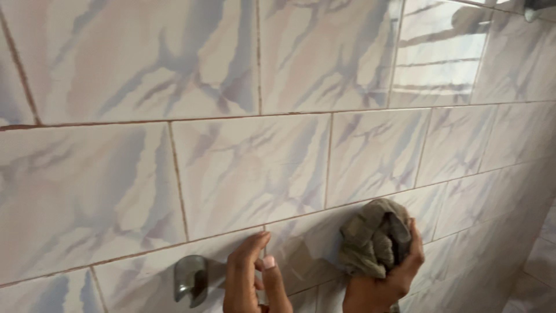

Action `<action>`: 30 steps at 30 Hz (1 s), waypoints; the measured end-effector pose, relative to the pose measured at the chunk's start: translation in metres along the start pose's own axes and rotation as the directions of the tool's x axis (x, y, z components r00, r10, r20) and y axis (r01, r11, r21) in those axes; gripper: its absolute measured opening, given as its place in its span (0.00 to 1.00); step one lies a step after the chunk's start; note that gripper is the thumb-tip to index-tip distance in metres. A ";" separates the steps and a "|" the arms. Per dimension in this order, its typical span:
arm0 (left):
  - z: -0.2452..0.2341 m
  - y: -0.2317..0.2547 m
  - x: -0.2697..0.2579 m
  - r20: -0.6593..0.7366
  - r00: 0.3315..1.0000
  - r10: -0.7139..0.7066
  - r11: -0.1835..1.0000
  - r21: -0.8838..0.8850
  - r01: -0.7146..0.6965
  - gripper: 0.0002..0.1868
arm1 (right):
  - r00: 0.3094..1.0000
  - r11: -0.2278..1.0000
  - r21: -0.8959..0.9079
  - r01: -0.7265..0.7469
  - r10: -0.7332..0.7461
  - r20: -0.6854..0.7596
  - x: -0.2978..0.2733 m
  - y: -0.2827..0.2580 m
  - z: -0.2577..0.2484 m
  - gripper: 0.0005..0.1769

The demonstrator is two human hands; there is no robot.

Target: The person cleans wall tiles using a cloth, wiping across the surface of the tiles and around a wall-mounted faucet.

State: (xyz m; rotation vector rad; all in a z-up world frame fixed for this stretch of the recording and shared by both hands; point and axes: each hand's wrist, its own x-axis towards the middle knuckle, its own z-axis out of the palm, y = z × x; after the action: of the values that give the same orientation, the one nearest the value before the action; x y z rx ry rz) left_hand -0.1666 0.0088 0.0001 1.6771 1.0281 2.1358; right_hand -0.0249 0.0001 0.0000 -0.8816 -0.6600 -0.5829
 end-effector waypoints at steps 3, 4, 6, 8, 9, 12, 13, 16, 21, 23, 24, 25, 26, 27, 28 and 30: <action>-0.006 0.006 0.006 -0.026 0.999 0.037 0.998 -0.040 -0.038 0.15 | 1.000 1.000 -0.004 0.001 -0.001 0.015 -0.003 -0.015 0.008 0.37; -0.009 0.009 0.008 0.029 0.997 -0.075 0.997 -0.024 0.075 0.17 | 0.999 0.998 0.060 -0.029 0.027 0.035 -0.005 -0.020 0.010 0.37; -0.015 0.012 0.013 0.087 0.979 -0.184 0.983 -0.002 0.185 0.19 | 0.998 0.998 0.063 0.029 -0.033 0.062 -0.013 -0.030 0.013 0.36; -0.022 0.009 0.017 0.154 0.932 -0.329 0.944 0.047 0.325 0.21 | 0.981 0.987 0.070 0.146 -0.154 0.122 -0.024 -0.042 0.017 0.36; -0.023 0.006 0.017 0.162 0.931 -0.328 0.945 0.046 0.325 0.21 | 0.965 0.976 0.075 0.204 -0.213 0.151 -0.029 -0.048 0.019 0.35; -0.024 -0.015 0.011 0.179 0.942 -0.283 0.959 0.077 0.273 0.22 | 0.939 0.961 0.064 0.269 -0.276 0.205 -0.058 -0.073 0.021 0.38; -0.021 -0.024 0.005 0.115 0.992 -0.051 0.997 0.057 0.045 0.21 | 0.930 0.959 0.051 0.280 -0.284 0.233 -0.065 -0.079 0.021 0.41; -0.012 -0.050 -0.005 0.040 0.980 0.193 0.978 0.069 -0.195 0.20 | 0.941 0.972 -0.054 0.230 -0.207 0.268 -0.080 -0.076 0.023 0.36; -0.014 -0.053 -0.015 0.117 0.984 -0.135 0.991 0.018 0.134 0.23 | 0.737 0.733 -0.173 0.657 -0.579 0.347 -0.105 -0.039 -0.002 0.23; -0.015 -0.044 -0.012 0.200 0.953 -0.227 0.974 0.055 0.221 0.23 | 0.729 0.712 -0.223 0.666 -0.558 0.396 -0.113 -0.002 -0.017 0.20; -0.015 -0.040 -0.009 0.207 0.951 -0.228 0.974 0.049 0.223 0.23 | 0.800 0.826 -0.083 0.557 -0.507 0.320 -0.110 0.026 -0.017 0.20; -0.017 -0.037 -0.005 0.218 0.957 -0.193 0.981 0.037 0.190 0.24 | 0.864 0.899 0.071 0.433 -0.436 0.254 -0.114 0.049 -0.020 0.23; -0.017 -0.034 -0.002 0.227 0.961 -0.156 0.988 0.023 0.155 0.24 | 0.862 0.897 0.065 0.438 -0.439 0.252 -0.123 0.067 -0.025 0.23; -0.016 -0.030 -0.001 0.232 0.960 -0.154 0.988 0.016 0.155 0.24 | 0.914 0.940 0.040 0.339 -0.339 0.221 -0.131 0.082 -0.030 0.23; -0.014 -0.028 -0.002 0.199 0.975 -0.098 0.995 0.011 0.097 0.23 | 0.954 0.972 0.022 0.236 -0.236 0.186 -0.137 0.095 -0.032 0.23; -0.012 -0.026 -0.004 0.165 0.985 -0.040 0.999 0.001 0.040 0.22 | 0.964 0.977 0.027 0.213 -0.215 0.155 -0.118 0.119 -0.037 0.23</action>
State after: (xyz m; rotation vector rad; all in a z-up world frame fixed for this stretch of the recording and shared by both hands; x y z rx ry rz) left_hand -0.1827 0.0207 -0.0208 1.7825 1.0021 1.9344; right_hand -0.0097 0.0522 -0.1629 -0.8581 -0.9085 -0.7073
